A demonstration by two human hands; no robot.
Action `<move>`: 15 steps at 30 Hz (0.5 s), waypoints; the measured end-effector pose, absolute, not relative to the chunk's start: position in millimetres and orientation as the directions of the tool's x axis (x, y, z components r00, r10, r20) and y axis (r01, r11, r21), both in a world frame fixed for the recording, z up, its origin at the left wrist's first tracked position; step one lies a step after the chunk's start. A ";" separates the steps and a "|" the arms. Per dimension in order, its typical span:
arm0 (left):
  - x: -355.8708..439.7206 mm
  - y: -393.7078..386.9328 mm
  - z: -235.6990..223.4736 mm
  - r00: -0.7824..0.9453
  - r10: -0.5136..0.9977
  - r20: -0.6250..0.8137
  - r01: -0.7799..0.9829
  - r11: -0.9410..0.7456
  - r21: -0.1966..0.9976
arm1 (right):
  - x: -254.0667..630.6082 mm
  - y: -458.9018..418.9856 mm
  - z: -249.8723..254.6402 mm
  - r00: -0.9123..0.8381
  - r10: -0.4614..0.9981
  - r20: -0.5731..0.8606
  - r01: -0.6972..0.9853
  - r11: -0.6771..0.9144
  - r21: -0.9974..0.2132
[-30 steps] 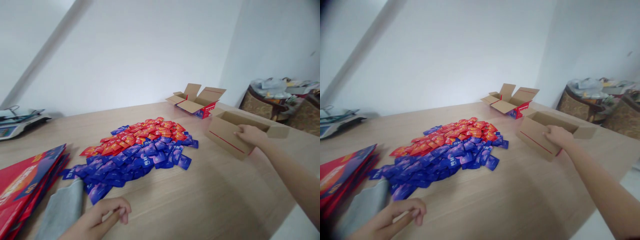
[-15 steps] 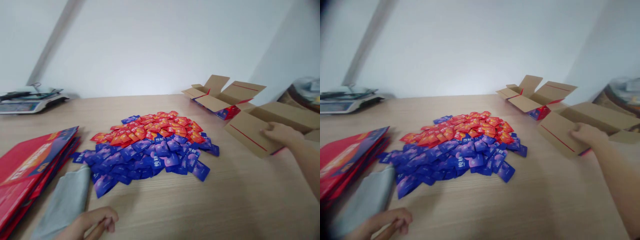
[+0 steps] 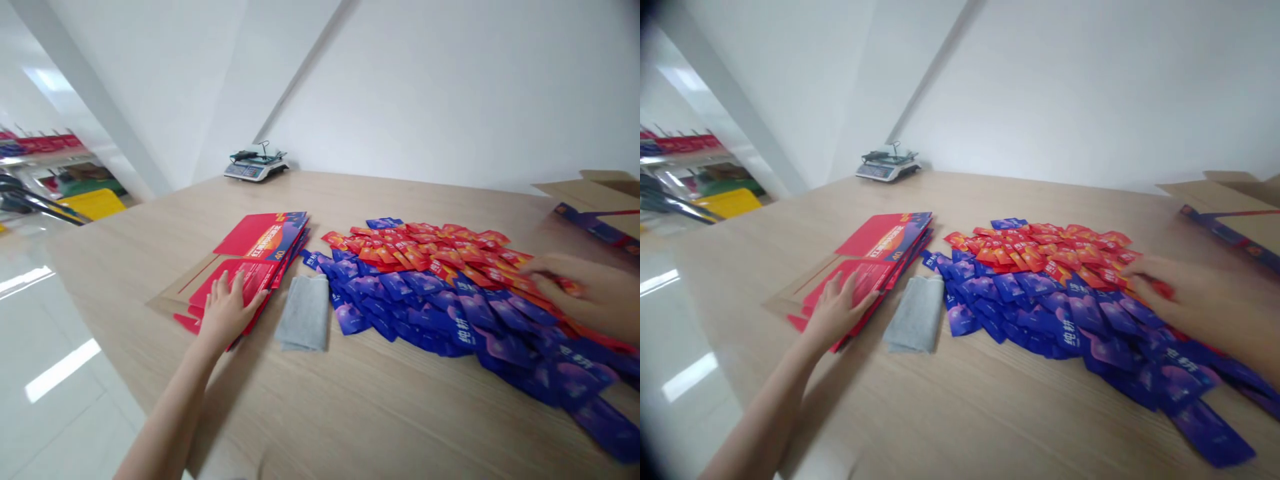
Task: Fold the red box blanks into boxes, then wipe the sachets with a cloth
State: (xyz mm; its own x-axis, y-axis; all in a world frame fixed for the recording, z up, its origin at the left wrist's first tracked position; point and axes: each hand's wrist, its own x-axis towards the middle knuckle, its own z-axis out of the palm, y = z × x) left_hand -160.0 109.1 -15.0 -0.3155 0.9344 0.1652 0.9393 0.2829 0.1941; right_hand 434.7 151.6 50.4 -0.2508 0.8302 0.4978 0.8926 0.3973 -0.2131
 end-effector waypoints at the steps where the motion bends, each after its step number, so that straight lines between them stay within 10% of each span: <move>1: -164.9 113.9 -19.9 -0.312 0.945 0.104 0.939 0.290 0.185 | 410.9 158.1 55.1 -0.343 0.818 0.461 0.871 0.462 -0.171; 15: -169.6 48.7 -4.6 -0.060 0.997 -0.055 0.992 0.053 -0.110 | 246.8 151.0 84.0 -0.529 0.834 0.158 0.725 0.541 -0.428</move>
State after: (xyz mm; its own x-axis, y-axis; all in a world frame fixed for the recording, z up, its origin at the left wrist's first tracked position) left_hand -169.6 48.7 -4.6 -0.0596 0.9967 -0.0551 0.9925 0.0533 -0.1102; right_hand 246.8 151.0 84.0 -0.5289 0.8339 0.1579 0.7246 0.5405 -0.4275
